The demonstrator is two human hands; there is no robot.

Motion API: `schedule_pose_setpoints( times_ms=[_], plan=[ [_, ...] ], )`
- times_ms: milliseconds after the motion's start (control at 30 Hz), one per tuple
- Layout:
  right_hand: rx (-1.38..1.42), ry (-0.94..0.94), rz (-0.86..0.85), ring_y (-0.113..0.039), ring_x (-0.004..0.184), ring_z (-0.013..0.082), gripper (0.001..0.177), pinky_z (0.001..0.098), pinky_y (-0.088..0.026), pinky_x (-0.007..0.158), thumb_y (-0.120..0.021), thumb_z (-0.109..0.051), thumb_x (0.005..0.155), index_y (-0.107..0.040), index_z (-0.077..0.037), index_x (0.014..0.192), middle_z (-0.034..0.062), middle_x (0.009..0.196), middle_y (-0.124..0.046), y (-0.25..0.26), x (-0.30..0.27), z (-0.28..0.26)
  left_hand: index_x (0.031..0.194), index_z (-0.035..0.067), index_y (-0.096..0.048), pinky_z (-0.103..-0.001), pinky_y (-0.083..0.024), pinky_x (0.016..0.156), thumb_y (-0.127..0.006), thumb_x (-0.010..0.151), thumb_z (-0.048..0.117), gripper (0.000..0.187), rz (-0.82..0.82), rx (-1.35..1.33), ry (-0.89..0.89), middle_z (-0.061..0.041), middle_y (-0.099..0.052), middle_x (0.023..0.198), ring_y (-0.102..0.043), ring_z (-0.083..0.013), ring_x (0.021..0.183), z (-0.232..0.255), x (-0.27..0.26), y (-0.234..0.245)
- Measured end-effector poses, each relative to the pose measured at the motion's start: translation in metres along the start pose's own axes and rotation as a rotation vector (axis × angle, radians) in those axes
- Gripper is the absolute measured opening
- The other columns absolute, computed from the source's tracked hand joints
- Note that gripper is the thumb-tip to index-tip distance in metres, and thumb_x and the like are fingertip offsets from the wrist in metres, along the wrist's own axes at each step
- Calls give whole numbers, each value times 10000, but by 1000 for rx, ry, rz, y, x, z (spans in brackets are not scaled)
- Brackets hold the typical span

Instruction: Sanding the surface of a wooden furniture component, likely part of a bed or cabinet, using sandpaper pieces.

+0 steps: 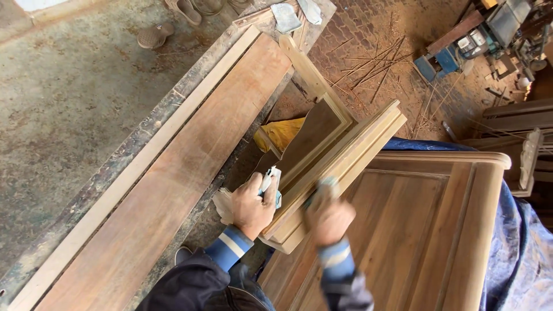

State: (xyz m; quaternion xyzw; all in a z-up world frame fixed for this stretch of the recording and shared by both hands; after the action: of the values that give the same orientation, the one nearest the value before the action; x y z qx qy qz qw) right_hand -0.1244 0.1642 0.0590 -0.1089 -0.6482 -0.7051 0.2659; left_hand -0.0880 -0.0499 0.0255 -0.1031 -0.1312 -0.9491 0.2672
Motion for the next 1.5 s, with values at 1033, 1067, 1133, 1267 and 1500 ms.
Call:
schedule_pose_setpoints(
  times_ms=[1033,1067,1133,1267,1500],
  plan=[
    [133,-24,56,-628,490,289,234,408,-513,465,-637,-212,942,-763,-136,1123,147,649,-687,-2,-11,10,797,50,-523,-496,-511,594,-660,976,299,336,-55,110,4,-186,-674,743,-677,-408,692,1,0,-3],
    [208,17,-13,-632,471,276,242,399,-514,450,-618,-170,927,-765,-136,1116,150,667,-702,3,-25,-6,792,48,-518,-499,-506,591,-662,978,305,348,-53,124,9,-190,-669,732,-671,-412,687,-1,1,-4],
    [337,100,24,-665,526,228,241,359,-546,497,-609,-180,977,-724,-103,1174,156,777,-728,39,-58,-41,793,54,-522,-495,-508,585,-659,982,307,344,-48,117,21,-186,-671,730,-673,-408,680,-2,2,-4],
    [431,81,-125,-667,441,127,222,281,-523,372,-657,-224,1006,-767,-149,1184,127,802,-783,22,-62,-30,816,76,-542,-468,-525,579,-640,990,307,305,-68,96,9,-170,-676,728,-689,-374,658,-7,1,-7],
    [155,-153,-49,-557,365,191,229,343,-457,355,-637,-280,1010,-787,-160,1136,73,575,-702,-47,-5,50,803,62,-535,-456,-517,571,-653,982,340,351,-83,92,10,-158,-668,699,-683,-349,622,-8,-1,-7]
  ],
)
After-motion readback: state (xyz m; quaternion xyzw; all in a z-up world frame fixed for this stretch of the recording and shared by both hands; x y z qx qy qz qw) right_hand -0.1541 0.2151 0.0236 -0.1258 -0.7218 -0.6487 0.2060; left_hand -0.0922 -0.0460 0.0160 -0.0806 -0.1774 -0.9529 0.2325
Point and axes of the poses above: each hand's wrist, its own x-axis towards the middle knuckle, its own y-axis out of the back of the hand, z = x × y, the point moved 10 cm from there along x, towards the middle knuckle
